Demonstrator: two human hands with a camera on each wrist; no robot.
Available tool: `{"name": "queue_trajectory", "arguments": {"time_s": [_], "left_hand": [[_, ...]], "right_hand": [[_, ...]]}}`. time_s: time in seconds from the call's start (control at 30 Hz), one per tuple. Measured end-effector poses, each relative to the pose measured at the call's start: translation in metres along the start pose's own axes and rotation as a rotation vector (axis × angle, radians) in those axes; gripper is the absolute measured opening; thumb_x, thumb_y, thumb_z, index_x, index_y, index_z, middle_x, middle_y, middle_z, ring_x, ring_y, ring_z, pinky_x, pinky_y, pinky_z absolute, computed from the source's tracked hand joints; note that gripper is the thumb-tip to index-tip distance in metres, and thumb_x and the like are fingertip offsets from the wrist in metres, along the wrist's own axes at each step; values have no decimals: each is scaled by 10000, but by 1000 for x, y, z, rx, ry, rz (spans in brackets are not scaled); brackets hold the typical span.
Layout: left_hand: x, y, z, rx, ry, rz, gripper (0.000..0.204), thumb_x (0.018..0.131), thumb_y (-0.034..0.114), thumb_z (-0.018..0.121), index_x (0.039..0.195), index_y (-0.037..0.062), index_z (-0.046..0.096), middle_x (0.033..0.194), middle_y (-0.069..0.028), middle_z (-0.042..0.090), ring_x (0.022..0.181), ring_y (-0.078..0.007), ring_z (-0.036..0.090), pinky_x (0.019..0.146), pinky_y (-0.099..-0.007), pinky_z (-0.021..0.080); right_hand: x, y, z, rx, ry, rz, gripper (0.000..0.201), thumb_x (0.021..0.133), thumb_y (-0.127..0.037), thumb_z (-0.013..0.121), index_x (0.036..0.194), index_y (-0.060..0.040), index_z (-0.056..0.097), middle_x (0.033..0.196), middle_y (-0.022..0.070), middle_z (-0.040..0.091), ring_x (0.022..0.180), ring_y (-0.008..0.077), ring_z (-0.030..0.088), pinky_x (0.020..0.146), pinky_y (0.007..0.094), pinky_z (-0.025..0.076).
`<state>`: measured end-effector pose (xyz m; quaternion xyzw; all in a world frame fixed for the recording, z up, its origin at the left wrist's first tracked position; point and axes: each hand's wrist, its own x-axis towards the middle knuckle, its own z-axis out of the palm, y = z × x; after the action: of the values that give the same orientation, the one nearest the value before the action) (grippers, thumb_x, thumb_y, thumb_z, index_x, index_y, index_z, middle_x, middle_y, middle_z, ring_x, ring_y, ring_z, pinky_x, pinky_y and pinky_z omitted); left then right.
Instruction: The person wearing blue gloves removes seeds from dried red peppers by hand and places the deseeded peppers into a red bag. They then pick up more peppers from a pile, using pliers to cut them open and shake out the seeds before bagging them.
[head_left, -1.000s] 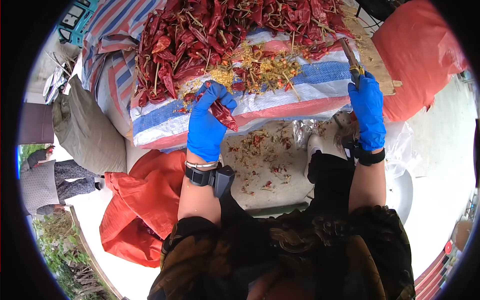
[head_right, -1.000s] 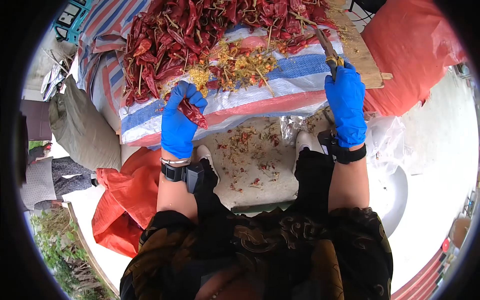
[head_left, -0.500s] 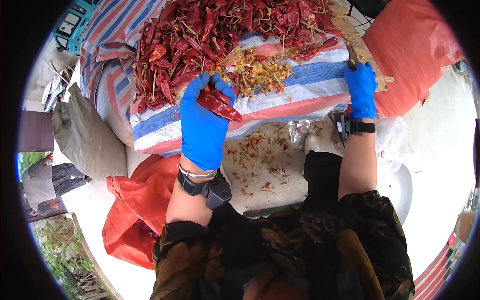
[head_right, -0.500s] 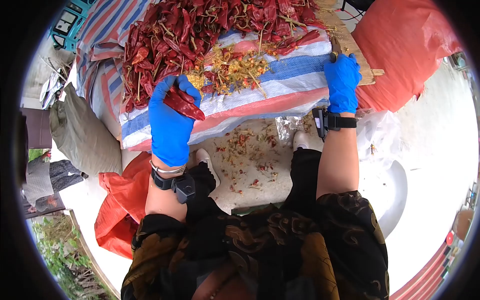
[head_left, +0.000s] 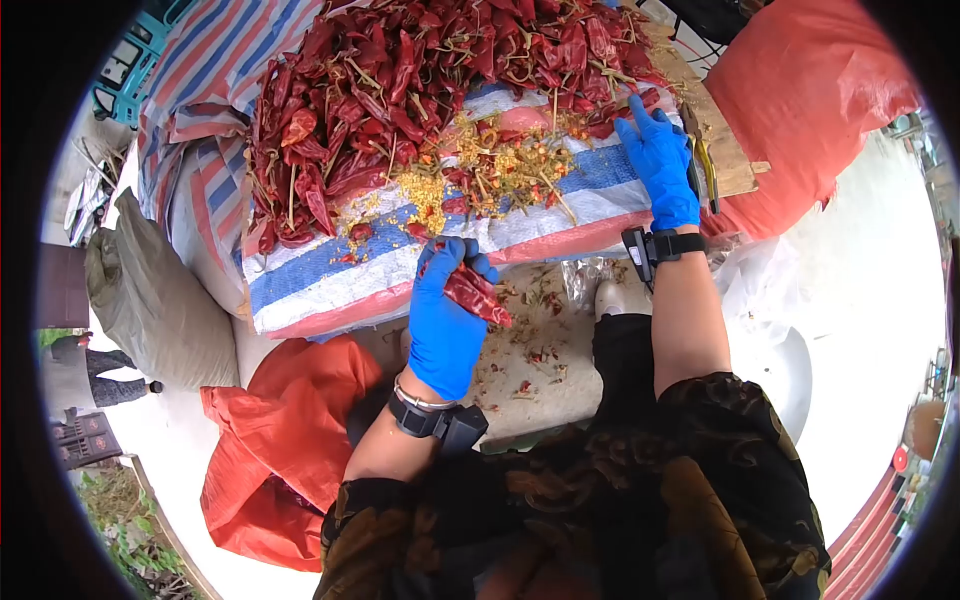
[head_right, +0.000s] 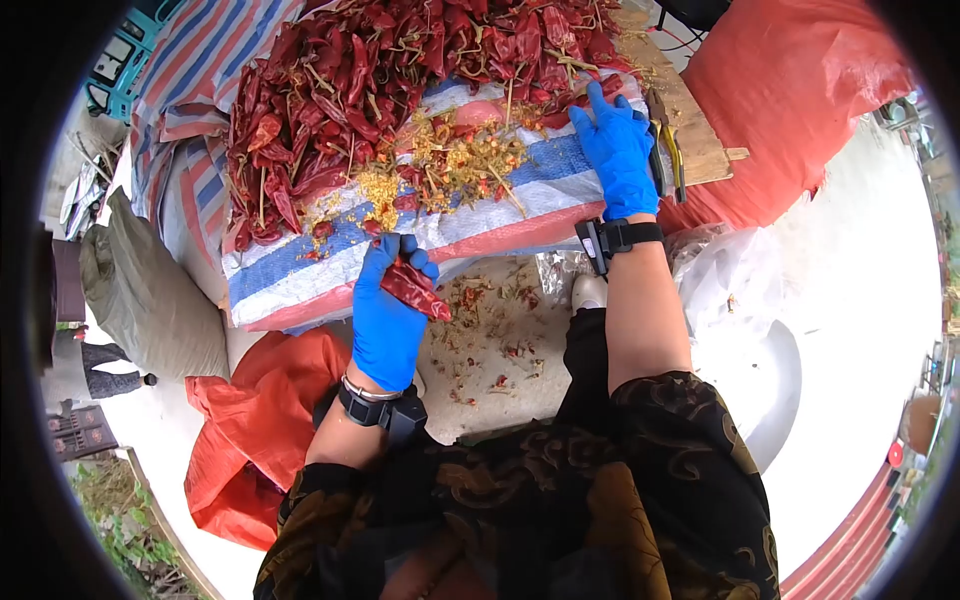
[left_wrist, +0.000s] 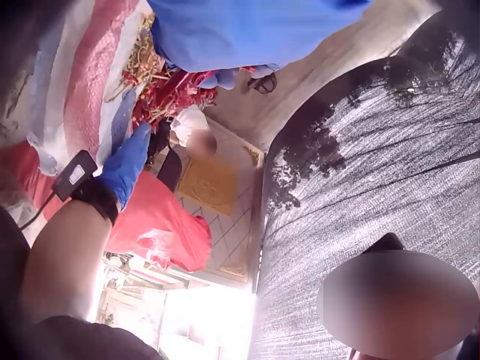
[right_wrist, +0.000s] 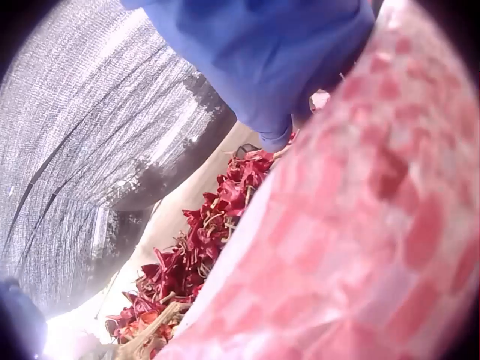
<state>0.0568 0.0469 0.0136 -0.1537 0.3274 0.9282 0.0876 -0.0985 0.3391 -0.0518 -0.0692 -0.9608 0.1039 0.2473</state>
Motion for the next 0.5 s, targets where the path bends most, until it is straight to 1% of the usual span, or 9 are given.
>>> {"name": "queue_trajectory", "arguments": {"time_s": [0.03,0.07,0.13,0.2,0.27,0.33,0.4,0.47,0.5], "left_hand": [[2,-2,-8,6,-2,9,142,840,176,580,917,63,542,848,-39,564,744,-168,551,694,-311,475],[5,-1,-15,-5,4,4,142,840,176,580,917,63,542,848,-39,564,744,-168,551,694,-311,475],[17,6,-20,90,-113,53,134,829,169,595,910,74,546,838,-36,567,742,-161,556,699,-304,477],[24,10,-23,78,-109,80,141,819,155,609,913,70,546,844,-42,573,744,-160,562,698,-305,480],[30,11,-32,57,-58,68,143,814,142,613,916,67,546,852,-53,581,750,-166,565,690,-311,483],[33,16,-33,35,-99,67,150,812,139,614,926,66,549,854,-60,587,746,-172,569,683,-316,485],[33,21,-29,-17,-59,93,144,799,109,626,904,43,554,808,-70,604,683,-184,578,630,-301,482],[37,27,-33,-26,-78,104,140,797,109,629,893,38,556,809,-72,605,675,-184,581,626,-300,482],[37,30,-34,-33,-80,118,145,796,113,632,894,38,555,806,-72,603,675,-185,583,628,-298,480]], "right_hand": [[0,-1,3,-54,-14,22,505,825,-498,487,1260,-241,482,1196,188,524,1092,384,477,918,466,371],[1,-1,5,-62,-22,15,505,825,-498,487,1260,-241,482,1196,188,524,1092,384,477,918,466,371],[8,8,20,58,10,64,460,839,-485,471,1242,-264,502,1192,144,540,1072,372,492,910,458,377],[12,11,20,172,34,40,418,854,-466,456,1218,-273,525,1153,113,568,1038,363,516,871,465,399],[12,-4,1,244,-105,119,425,862,-470,434,1231,-273,510,1102,115,588,1005,358,536,839,467,416],[9,-12,3,-64,-17,58,433,871,-482,397,1253,-296,478,1075,135,591,971,372,547,818,468,422],[8,-15,4,-160,15,56,414,876,-459,395,1220,-264,516,1078,142,590,967,371,548,814,474,422],[13,-13,4,123,26,103,400,879,-403,404,1076,-131,622,1014,163,615,929,353,566,817,438,429],[14,-11,5,105,72,133,387,879,-381,415,1056,-111,629,995,174,616,917,353,569,814,433,431]]}}
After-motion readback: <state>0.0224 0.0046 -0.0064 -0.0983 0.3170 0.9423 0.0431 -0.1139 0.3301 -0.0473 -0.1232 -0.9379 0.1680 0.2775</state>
